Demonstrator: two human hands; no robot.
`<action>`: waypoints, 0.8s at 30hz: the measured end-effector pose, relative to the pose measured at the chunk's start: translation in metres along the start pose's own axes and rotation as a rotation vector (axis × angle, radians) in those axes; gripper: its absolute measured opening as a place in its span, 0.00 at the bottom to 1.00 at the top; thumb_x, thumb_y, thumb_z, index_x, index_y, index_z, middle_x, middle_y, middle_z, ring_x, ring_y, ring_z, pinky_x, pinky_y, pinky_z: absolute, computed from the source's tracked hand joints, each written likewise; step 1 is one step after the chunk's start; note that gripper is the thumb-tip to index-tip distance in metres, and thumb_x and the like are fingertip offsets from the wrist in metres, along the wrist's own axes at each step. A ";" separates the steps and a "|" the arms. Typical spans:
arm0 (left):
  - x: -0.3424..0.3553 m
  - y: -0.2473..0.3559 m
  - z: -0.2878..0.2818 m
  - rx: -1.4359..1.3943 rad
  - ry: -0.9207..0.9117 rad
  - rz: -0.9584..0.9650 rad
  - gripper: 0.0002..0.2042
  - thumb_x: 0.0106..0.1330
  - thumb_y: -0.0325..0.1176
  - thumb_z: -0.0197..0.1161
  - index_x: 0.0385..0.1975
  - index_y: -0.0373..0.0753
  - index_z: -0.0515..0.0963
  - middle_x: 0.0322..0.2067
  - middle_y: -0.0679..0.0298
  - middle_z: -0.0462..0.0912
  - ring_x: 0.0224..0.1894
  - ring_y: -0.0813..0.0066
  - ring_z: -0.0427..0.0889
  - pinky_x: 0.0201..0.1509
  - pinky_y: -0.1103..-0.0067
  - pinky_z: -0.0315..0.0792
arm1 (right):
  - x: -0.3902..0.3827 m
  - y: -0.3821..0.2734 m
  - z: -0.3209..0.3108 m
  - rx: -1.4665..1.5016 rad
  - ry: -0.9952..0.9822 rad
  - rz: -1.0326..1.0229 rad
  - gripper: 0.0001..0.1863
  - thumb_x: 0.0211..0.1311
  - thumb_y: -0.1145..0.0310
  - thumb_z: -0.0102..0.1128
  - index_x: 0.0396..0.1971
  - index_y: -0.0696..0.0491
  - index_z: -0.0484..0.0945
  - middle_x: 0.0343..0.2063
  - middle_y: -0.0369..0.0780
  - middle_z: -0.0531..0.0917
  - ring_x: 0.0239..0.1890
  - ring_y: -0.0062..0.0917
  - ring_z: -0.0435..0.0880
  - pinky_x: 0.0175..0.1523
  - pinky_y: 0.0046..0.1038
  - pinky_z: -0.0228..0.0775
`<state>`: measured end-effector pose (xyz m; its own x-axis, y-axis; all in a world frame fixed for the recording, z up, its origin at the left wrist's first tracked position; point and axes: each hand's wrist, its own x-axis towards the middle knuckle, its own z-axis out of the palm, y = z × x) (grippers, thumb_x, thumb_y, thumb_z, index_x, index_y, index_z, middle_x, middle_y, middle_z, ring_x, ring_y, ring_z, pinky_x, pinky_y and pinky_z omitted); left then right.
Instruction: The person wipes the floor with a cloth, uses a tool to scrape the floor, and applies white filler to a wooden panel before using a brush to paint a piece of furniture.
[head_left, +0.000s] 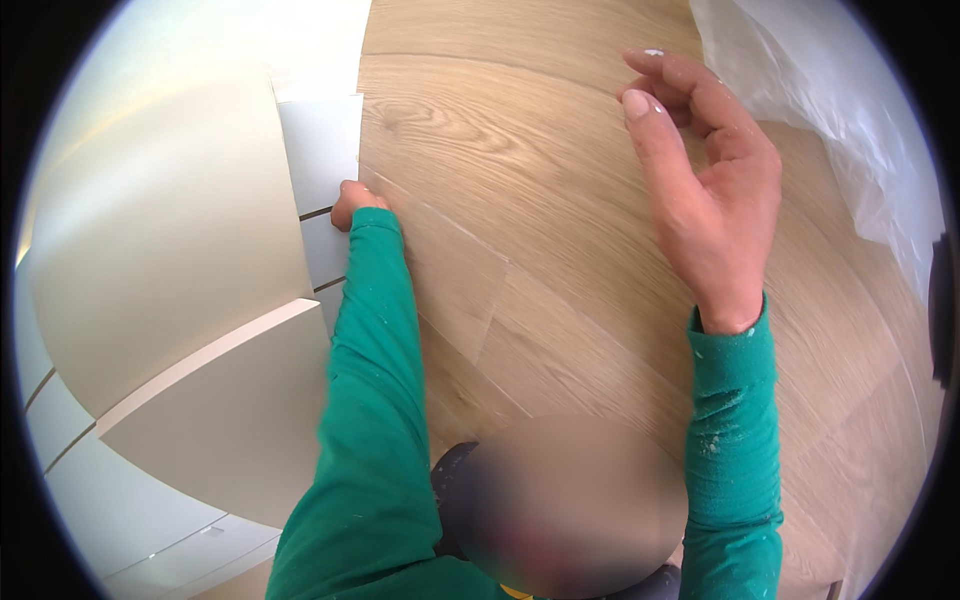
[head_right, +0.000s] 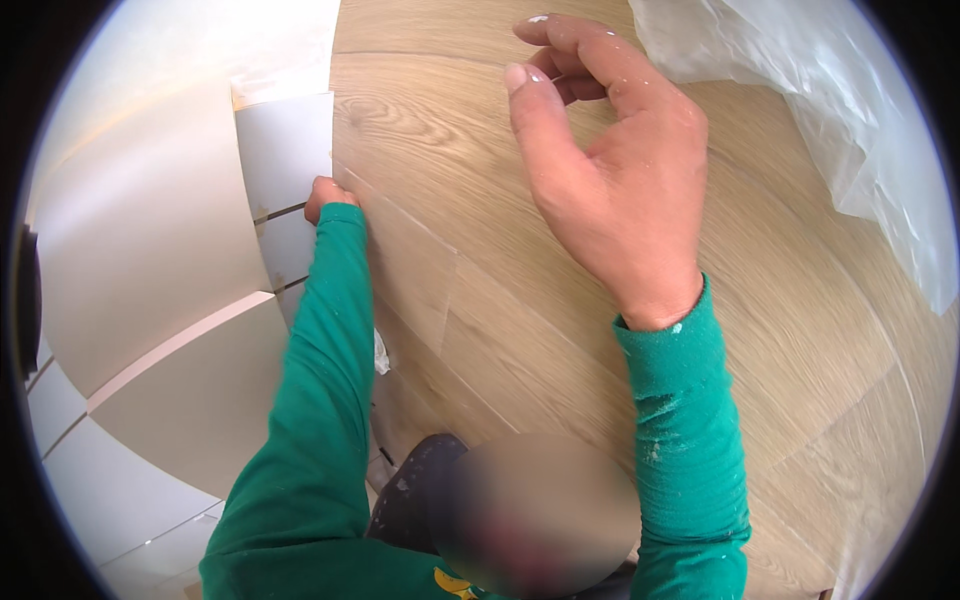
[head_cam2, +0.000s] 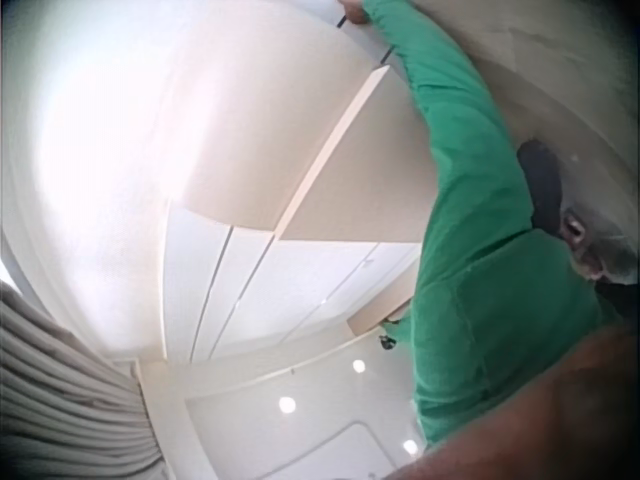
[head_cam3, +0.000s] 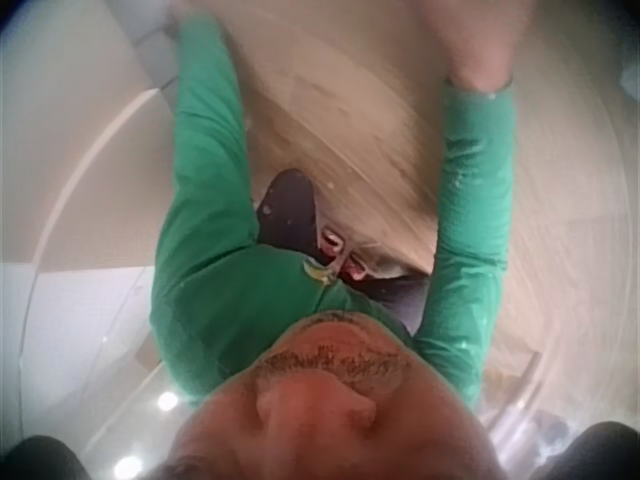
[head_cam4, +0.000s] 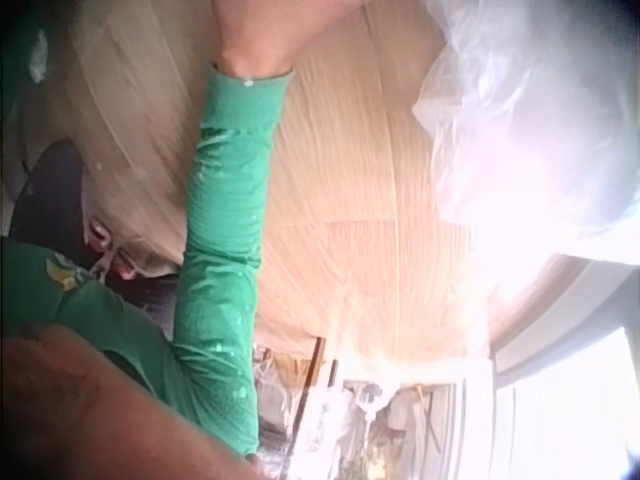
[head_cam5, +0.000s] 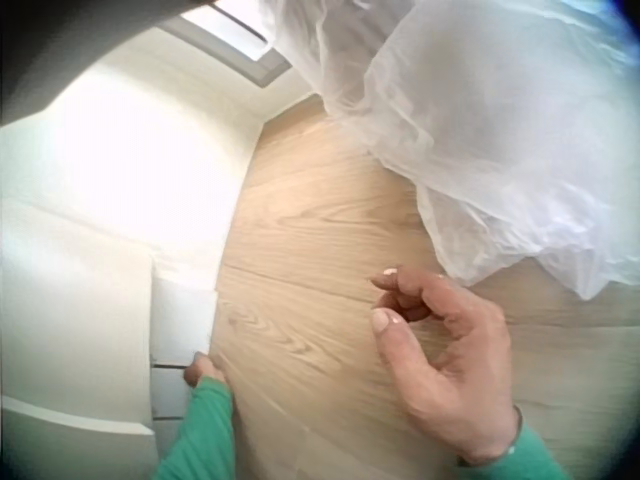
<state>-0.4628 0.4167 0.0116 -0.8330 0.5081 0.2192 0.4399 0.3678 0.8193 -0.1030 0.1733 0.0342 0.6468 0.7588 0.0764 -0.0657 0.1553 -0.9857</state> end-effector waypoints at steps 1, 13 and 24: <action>-0.004 -0.001 -0.002 -0.004 -0.005 0.008 0.14 0.57 0.27 0.58 0.29 0.16 0.76 0.39 0.39 0.84 0.36 0.49 0.87 0.36 0.62 0.81 | 0.000 0.003 -0.001 0.001 0.003 -0.006 0.17 0.67 0.71 0.62 0.52 0.62 0.81 0.43 0.40 0.86 0.45 0.22 0.82 0.54 0.25 0.73; 0.047 -0.058 -0.032 0.141 -0.225 0.232 0.13 0.60 0.30 0.60 0.29 0.22 0.81 0.30 0.51 0.85 0.29 0.63 0.82 0.36 0.69 0.76 | 0.001 0.001 0.006 0.060 -0.013 0.051 0.17 0.68 0.72 0.61 0.54 0.63 0.79 0.49 0.42 0.85 0.48 0.24 0.83 0.54 0.26 0.75; 0.071 -0.084 -0.056 0.250 -0.288 0.332 0.12 0.60 0.31 0.61 0.32 0.25 0.82 0.30 0.54 0.85 0.31 0.65 0.81 0.40 0.70 0.76 | 0.000 0.003 0.005 -0.004 -0.059 -0.001 0.17 0.68 0.72 0.60 0.54 0.62 0.79 0.50 0.43 0.84 0.49 0.26 0.84 0.54 0.27 0.76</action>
<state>-0.5778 0.3782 -0.0113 -0.5236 0.8107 0.2621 0.7616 0.3074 0.5705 -0.1071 0.1773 0.0318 0.6013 0.7944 0.0863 -0.0616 0.1538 -0.9862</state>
